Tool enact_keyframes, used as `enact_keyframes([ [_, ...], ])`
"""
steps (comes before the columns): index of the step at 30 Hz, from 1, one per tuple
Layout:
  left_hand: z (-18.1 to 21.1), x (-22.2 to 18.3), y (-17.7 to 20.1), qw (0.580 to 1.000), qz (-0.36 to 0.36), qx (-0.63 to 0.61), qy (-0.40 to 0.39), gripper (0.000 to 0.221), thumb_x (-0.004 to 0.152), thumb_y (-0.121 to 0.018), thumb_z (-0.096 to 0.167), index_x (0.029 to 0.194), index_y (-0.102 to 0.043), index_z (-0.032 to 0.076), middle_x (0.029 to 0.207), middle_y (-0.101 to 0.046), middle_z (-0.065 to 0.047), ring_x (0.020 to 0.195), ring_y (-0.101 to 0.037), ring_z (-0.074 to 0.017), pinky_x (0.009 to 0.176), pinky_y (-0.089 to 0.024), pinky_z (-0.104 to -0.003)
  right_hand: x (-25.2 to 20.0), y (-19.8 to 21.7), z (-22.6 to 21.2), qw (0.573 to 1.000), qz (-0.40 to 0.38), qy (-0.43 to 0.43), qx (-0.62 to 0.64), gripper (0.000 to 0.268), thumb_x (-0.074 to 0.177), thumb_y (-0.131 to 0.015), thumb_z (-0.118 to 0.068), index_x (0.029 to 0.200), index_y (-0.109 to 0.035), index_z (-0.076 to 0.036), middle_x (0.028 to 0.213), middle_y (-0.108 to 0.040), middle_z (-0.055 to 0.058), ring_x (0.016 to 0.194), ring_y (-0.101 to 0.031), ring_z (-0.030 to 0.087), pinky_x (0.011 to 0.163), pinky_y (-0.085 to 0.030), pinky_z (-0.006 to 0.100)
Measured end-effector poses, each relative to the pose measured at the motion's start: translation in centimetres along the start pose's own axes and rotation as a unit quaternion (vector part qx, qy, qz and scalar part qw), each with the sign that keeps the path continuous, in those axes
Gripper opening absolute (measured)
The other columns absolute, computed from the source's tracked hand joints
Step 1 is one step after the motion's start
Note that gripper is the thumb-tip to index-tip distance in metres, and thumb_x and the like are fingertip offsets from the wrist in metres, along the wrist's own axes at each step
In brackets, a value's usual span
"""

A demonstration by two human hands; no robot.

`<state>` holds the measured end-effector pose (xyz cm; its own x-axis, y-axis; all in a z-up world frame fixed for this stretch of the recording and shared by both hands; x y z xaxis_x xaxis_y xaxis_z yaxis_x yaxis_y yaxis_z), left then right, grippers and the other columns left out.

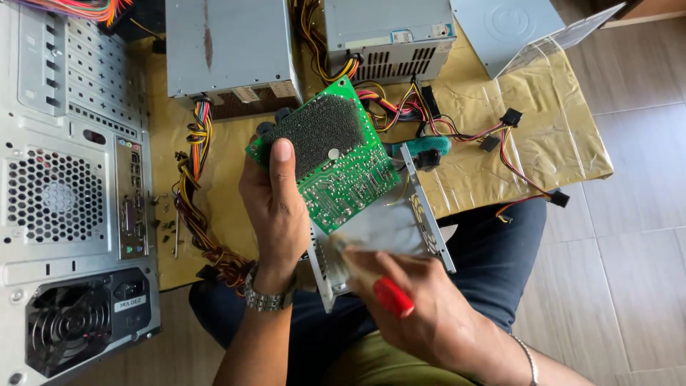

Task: Reassembling a computer power supply unit, including cleaning the PCB with a brush and installing the fan and cover using a screwdriver.

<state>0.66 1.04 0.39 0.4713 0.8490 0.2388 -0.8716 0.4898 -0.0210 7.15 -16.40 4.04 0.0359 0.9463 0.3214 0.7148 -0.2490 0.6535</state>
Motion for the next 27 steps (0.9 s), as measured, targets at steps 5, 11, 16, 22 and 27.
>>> enact_keyframes([
  [5, -0.3, -0.2, 0.1, 1.0, 0.01, -0.013, 0.018, 0.034, 0.108, -0.049, 0.035, 0.113, -0.062, 0.004, 0.092, -0.061, 0.003, 0.075, -0.049, -0.0048, 0.069, -0.043, -0.023, -0.4, -2.5, 0.8, 0.995, 0.083, -0.048, -0.011, 0.034, 0.087, -0.067, -0.002, 0.12, -0.063, 0.007, 0.112, -0.069, 0.015, 0.069, -0.074, 0.028, 0.055, -0.06, 0.035],
  [11, -0.2, -0.1, -0.1, 1.0, 0.006, -0.014, 0.003, 0.034, 0.109, -0.048, 0.037, 0.108, -0.061, 0.006, 0.09, -0.056, 0.007, 0.077, -0.044, -0.0039, 0.071, -0.04, -0.022, -1.7, -1.0, 0.4, 0.944, 0.128, -0.185, 0.241, 0.032, 0.083, -0.068, 0.002, 0.115, -0.067, 0.005, 0.078, -0.077, 0.005, 0.056, -0.068, 0.01, 0.048, -0.054, 0.021],
  [16, -0.2, -0.1, 0.0, 1.0, 0.009, 0.019, 0.0, 0.036, 0.11, -0.045, 0.036, 0.106, -0.06, 0.004, 0.088, -0.054, 0.006, 0.078, -0.043, -0.0048, 0.072, -0.039, -0.023, -2.0, -3.8, 1.2, 0.952, 0.212, -0.135, 0.173, 0.024, 0.089, -0.066, -0.001, 0.11, -0.063, 0.009, 0.095, -0.078, 0.015, 0.069, -0.079, 0.018, 0.058, -0.062, 0.023],
  [22, 0.1, -0.3, -0.3, 0.999, 0.037, 0.037, 0.0, 0.039, 0.109, -0.044, 0.038, 0.104, -0.061, 0.003, 0.09, -0.06, 0.003, 0.077, -0.047, -0.0055, 0.07, -0.041, -0.023, -0.8, -2.9, 0.8, 0.978, 0.188, -0.015, 0.093, 0.03, 0.089, -0.07, 0.006, 0.115, -0.058, 0.011, 0.118, -0.073, 0.025, 0.1, -0.08, 0.036, 0.079, -0.067, 0.037],
  [27, 0.0, -0.3, -0.1, 0.998, 0.037, 0.048, -0.009, 0.039, 0.111, -0.042, 0.036, 0.111, -0.063, 0.003, 0.098, -0.067, 0.0, 0.08, -0.054, -0.0072, 0.074, -0.045, -0.025, -1.2, -2.3, 1.2, 0.975, 0.182, -0.024, 0.127, 0.036, 0.089, -0.069, 0.007, 0.122, -0.056, 0.008, 0.131, -0.067, 0.028, 0.098, -0.077, 0.036, 0.08, -0.065, 0.039],
])
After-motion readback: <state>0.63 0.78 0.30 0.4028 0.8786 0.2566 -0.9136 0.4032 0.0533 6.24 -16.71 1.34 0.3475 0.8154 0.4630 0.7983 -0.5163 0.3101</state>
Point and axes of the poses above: each hand's wrist, its own x-axis towards the middle knuckle, its own y-axis out of the back of the hand, z = x × y, the point moved 1 cm from there along x, towards the middle knuckle
